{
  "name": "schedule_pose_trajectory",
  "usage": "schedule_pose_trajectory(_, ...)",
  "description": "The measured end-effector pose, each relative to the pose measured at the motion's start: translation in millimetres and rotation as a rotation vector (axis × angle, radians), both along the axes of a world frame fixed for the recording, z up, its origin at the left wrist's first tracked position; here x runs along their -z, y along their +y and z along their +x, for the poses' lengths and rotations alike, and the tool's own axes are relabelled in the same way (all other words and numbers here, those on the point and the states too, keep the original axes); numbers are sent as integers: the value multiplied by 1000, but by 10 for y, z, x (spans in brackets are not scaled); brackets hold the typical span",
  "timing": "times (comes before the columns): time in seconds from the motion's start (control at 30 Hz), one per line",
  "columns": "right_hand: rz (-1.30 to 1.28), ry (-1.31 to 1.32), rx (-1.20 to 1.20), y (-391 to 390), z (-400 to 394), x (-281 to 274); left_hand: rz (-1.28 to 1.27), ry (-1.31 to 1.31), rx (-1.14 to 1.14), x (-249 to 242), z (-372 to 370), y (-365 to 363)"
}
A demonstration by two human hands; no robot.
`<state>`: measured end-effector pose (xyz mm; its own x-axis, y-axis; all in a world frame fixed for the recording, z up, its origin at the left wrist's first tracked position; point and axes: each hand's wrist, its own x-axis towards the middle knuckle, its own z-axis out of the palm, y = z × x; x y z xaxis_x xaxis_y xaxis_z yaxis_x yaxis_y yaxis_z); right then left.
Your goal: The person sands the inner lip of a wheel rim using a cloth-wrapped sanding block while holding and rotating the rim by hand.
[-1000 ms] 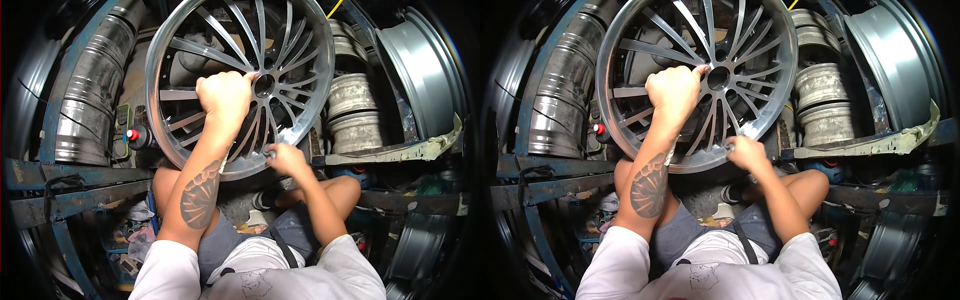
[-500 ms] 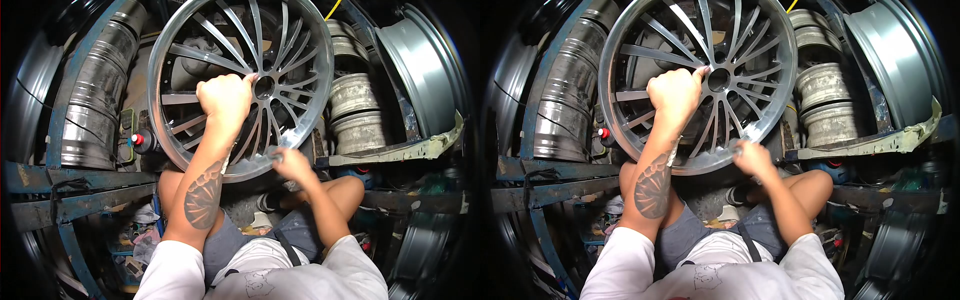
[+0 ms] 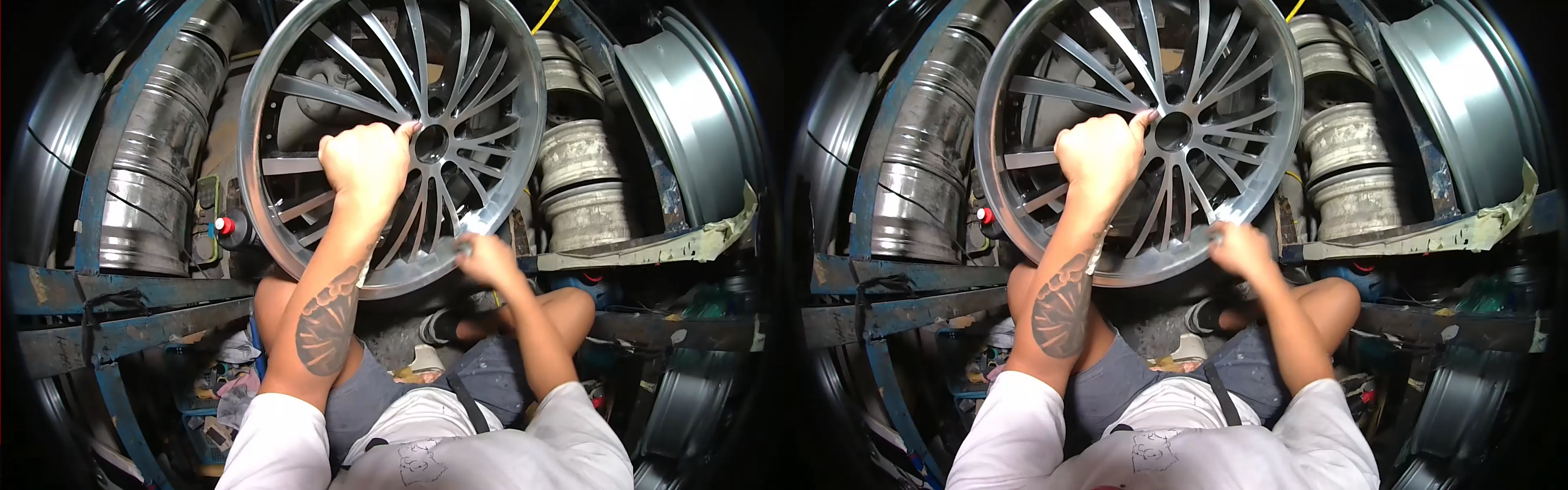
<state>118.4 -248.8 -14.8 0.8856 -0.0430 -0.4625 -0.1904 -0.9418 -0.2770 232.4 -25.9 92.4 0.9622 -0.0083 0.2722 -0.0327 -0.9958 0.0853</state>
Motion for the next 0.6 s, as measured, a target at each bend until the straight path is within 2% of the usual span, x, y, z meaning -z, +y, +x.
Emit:
schedule_pose_trajectory(0.07, 22, -22, 47, -41, 22, -39, -2, 9, 3, 23, -24, -8)
schedule_pose_trajectory(0.13, -128, -66, -82, 266, -196, 30, -3, -15, -8, 35, -17, -33)
schedule_pose_trajectory(0.17, -146, -5, -122, 439, -241, -170, -9, -45, -3, 53, -28, -26)
schedule_pose_trajectory(0.3, 58, -30, 63, -35, -41, -65, -16, -83, 28, 78, -81, -1)
schedule_pose_trajectory(0.4, -122, -42, -67, 347, -280, -74, -15, -91, 26, 55, -102, -22)
schedule_pose_trajectory(0.53, -4, -38, 13, -15, -71, 6, -14, -193, 81, 119, -120, 1)
schedule_pose_trajectory(0.57, 62, -28, 43, -53, -47, 47, -23, -168, 74, 106, -123, -5)
schedule_pose_trajectory(0.6, 19, -32, 2, 59, -87, 27, -15, -120, 55, 69, -111, -19)
